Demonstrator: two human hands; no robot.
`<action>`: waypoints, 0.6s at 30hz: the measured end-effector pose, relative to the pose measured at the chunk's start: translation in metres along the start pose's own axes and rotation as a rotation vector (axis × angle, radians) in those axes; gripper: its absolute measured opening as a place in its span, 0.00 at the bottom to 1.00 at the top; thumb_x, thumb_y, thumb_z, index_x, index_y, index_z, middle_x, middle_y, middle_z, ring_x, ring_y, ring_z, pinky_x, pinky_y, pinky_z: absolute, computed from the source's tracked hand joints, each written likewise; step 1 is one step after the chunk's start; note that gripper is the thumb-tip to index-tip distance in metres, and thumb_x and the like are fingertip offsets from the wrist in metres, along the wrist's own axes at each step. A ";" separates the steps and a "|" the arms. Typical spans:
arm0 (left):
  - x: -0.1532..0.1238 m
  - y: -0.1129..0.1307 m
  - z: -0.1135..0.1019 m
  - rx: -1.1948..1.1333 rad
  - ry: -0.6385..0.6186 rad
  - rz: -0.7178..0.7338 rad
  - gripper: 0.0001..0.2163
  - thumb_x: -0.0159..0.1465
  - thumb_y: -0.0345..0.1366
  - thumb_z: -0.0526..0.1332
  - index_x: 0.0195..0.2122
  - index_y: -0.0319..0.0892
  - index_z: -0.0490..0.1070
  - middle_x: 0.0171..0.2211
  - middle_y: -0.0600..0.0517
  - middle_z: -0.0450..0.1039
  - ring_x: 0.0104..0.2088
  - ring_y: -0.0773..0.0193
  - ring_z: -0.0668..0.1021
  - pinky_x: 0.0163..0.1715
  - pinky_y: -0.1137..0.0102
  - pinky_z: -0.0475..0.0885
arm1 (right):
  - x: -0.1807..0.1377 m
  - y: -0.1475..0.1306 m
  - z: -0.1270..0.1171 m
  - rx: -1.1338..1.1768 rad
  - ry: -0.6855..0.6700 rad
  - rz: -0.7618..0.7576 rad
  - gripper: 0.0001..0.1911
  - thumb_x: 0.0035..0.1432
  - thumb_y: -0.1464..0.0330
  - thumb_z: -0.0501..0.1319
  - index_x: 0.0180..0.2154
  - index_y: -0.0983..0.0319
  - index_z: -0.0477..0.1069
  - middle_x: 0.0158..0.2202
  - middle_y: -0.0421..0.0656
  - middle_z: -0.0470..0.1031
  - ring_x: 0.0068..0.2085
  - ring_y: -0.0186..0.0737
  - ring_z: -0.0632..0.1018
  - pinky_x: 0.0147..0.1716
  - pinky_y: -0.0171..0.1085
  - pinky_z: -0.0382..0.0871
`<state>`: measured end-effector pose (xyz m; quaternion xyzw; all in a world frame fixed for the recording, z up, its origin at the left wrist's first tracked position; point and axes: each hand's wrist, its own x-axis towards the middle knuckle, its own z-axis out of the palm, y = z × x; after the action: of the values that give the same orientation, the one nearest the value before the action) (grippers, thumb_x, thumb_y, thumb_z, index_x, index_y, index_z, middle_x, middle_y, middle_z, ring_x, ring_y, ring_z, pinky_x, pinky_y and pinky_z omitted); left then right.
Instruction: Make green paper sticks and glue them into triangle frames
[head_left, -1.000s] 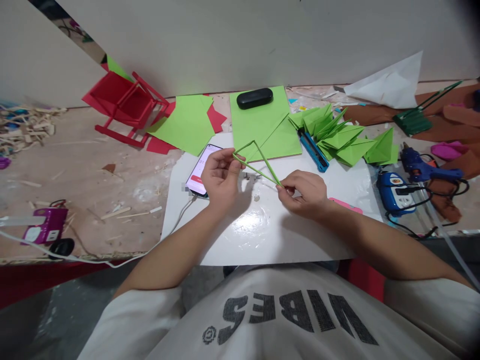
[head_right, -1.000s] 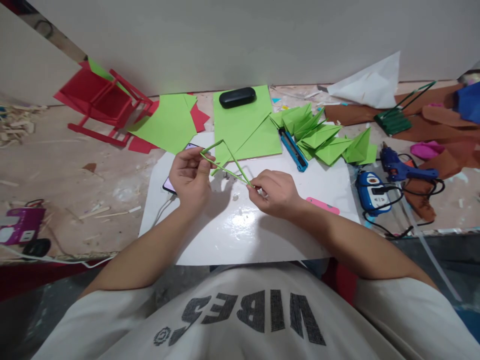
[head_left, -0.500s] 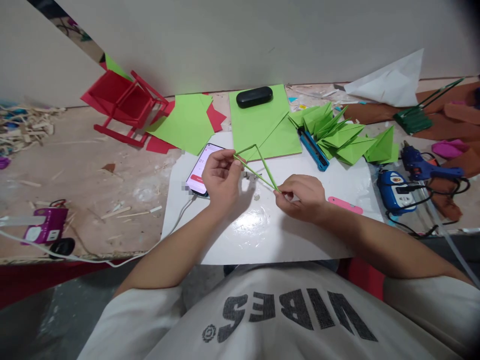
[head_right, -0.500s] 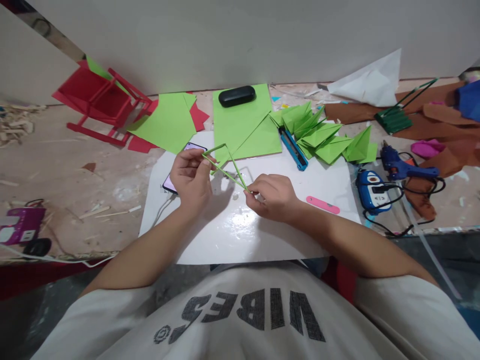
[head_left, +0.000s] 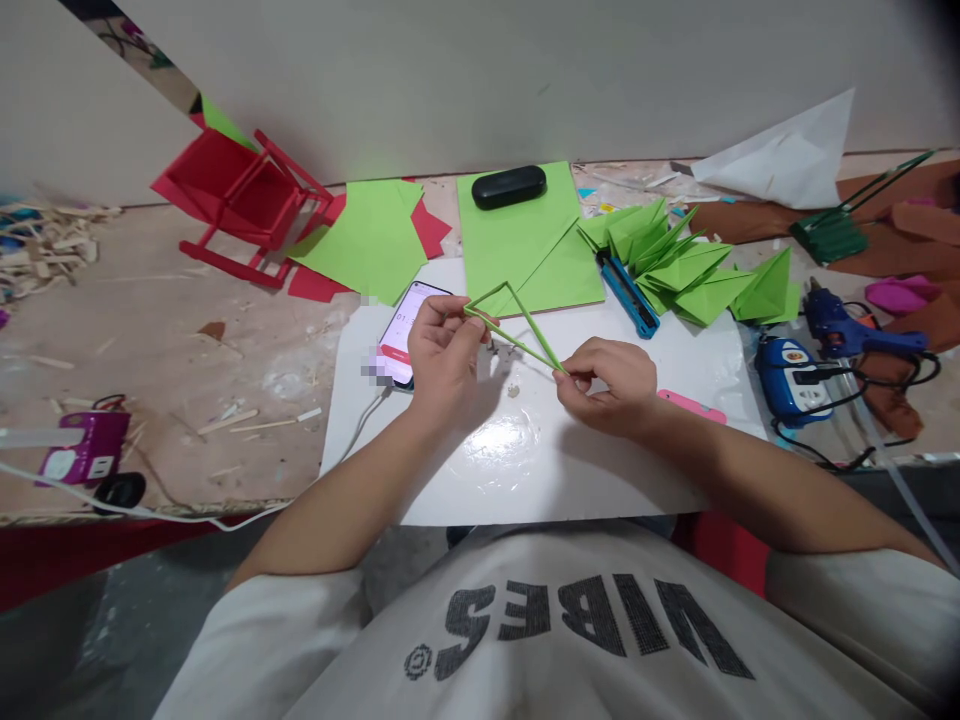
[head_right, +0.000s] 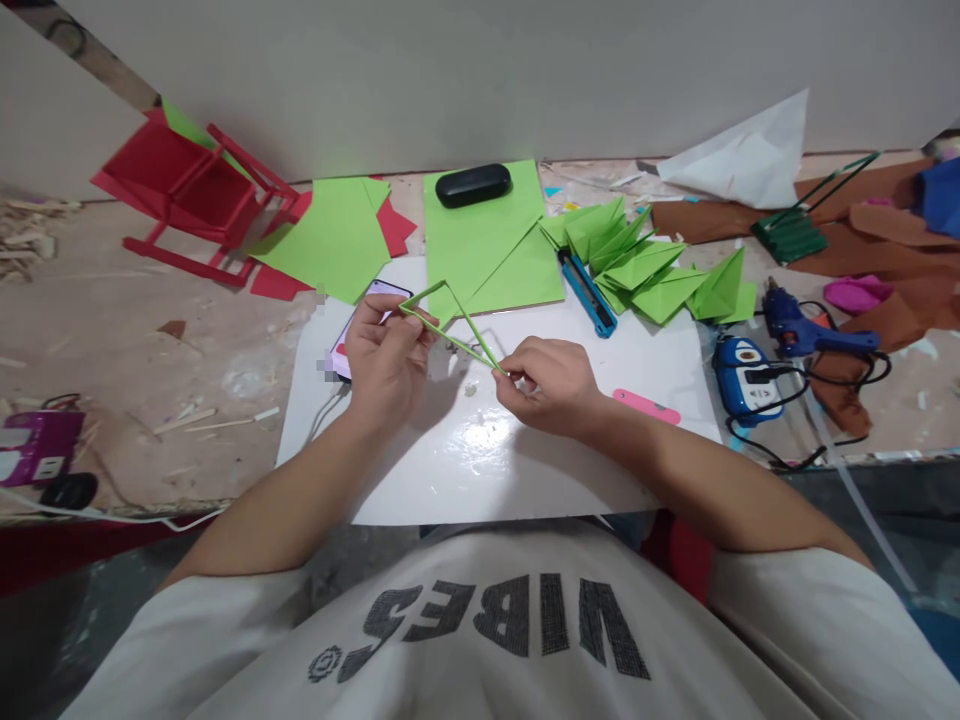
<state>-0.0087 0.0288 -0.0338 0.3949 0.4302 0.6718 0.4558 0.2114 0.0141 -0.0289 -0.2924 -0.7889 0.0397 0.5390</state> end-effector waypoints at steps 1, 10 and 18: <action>0.000 0.001 -0.001 0.002 -0.021 -0.009 0.20 0.63 0.48 0.82 0.44 0.49 0.74 0.31 0.56 0.82 0.31 0.66 0.82 0.35 0.70 0.78 | 0.003 0.002 -0.003 -0.013 0.004 0.000 0.08 0.66 0.75 0.68 0.37 0.57 0.74 0.24 0.34 0.75 0.24 0.32 0.75 0.23 0.34 0.67; -0.013 0.015 -0.006 0.729 -0.391 0.139 0.10 0.74 0.41 0.65 0.52 0.46 0.79 0.51 0.44 0.83 0.50 0.53 0.84 0.53 0.54 0.80 | 0.021 0.043 -0.023 -0.270 0.221 0.140 0.08 0.66 0.69 0.68 0.33 0.56 0.73 0.24 0.37 0.75 0.23 0.37 0.74 0.22 0.40 0.67; -0.025 0.014 0.004 1.555 -0.670 0.053 0.35 0.71 0.57 0.70 0.73 0.41 0.71 0.67 0.30 0.72 0.65 0.29 0.71 0.61 0.39 0.65 | 0.016 0.060 -0.021 -0.211 0.230 0.220 0.07 0.67 0.70 0.69 0.36 0.56 0.74 0.25 0.37 0.73 0.25 0.38 0.73 0.25 0.41 0.67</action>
<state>-0.0020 0.0031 -0.0233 0.7843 0.6025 0.0427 0.1420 0.2508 0.0665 -0.0293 -0.4346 -0.6851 -0.0182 0.5843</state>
